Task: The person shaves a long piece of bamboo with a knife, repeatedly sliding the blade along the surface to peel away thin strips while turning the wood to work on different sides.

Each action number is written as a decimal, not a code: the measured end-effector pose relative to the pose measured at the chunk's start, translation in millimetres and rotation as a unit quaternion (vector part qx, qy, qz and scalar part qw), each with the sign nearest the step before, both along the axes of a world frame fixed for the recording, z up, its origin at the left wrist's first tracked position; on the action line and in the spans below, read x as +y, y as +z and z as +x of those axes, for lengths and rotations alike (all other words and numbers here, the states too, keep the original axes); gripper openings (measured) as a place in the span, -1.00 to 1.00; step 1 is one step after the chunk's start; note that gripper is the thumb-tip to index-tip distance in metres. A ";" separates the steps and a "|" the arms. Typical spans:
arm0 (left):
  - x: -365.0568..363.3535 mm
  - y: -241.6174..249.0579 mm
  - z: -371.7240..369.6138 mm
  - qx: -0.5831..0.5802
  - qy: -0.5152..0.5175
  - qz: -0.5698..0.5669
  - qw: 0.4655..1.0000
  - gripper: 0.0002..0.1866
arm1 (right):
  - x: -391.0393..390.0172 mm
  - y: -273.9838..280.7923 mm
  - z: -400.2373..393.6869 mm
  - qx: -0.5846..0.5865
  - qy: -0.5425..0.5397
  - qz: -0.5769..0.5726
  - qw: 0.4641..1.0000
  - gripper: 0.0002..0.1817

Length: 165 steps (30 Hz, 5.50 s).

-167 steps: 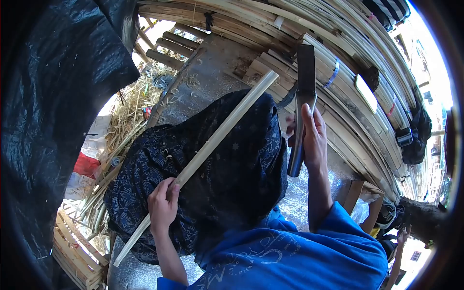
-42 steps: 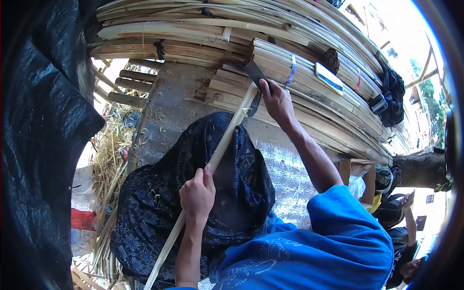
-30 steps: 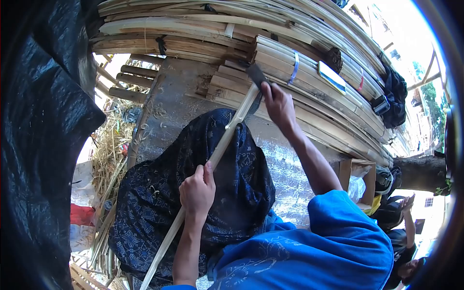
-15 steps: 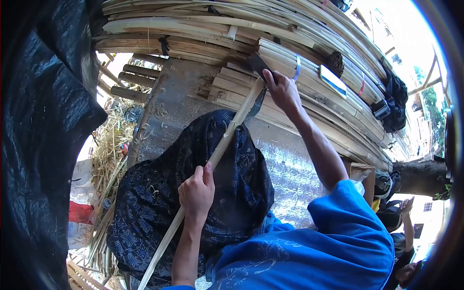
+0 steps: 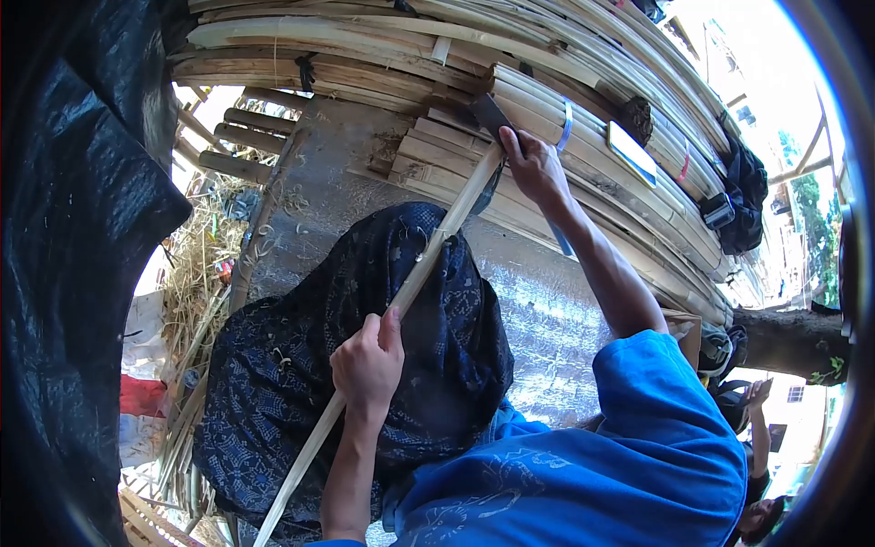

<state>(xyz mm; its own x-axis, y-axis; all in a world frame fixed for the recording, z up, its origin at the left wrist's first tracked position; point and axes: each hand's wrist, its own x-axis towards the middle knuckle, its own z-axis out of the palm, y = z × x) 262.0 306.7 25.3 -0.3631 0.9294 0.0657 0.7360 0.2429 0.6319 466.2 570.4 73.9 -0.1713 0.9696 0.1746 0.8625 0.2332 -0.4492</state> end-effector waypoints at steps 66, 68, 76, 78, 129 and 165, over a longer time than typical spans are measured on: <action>0.1 6.8 -0.9 -0.020 -0.011 -0.039 0.999 -0.47 | -28.0 27.6 12.5 0.002 -0.047 -0.007 0.999 -0.36; 1.1 8.5 -0.4 -0.016 -0.009 -0.036 0.999 -0.47 | -14.7 28.8 16.0 -0.020 -0.047 0.010 0.999 -0.36; 1.4 6.5 0.0 -0.011 -0.012 -0.037 0.999 -0.48 | -13.6 29.4 10.7 -0.042 0.006 -0.035 0.999 -0.37; 1.0 6.1 -0.2 -0.011 -0.012 -0.042 0.999 -0.48 | -14.1 31.9 9.5 -0.051 0.010 -0.039 0.998 -0.37; 29.0 32.5 -10.2 -0.139 -0.008 -0.067 0.988 -0.44 | 12.0 17.8 -7.0 0.047 -0.038 -0.096 0.994 -0.32; -25.0 3.8 -18.9 -0.069 0.043 -0.125 0.989 -0.42 | 24.7 17.2 -47.7 -0.162 0.031 0.019 0.986 -0.24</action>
<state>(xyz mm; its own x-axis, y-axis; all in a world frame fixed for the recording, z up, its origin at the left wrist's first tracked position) 243.1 281.7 29.0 -0.4310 0.8755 -0.2185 0.6166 0.4626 0.6370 418.6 595.1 91.1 -0.2820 0.9494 0.1381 0.9429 0.3009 -0.1427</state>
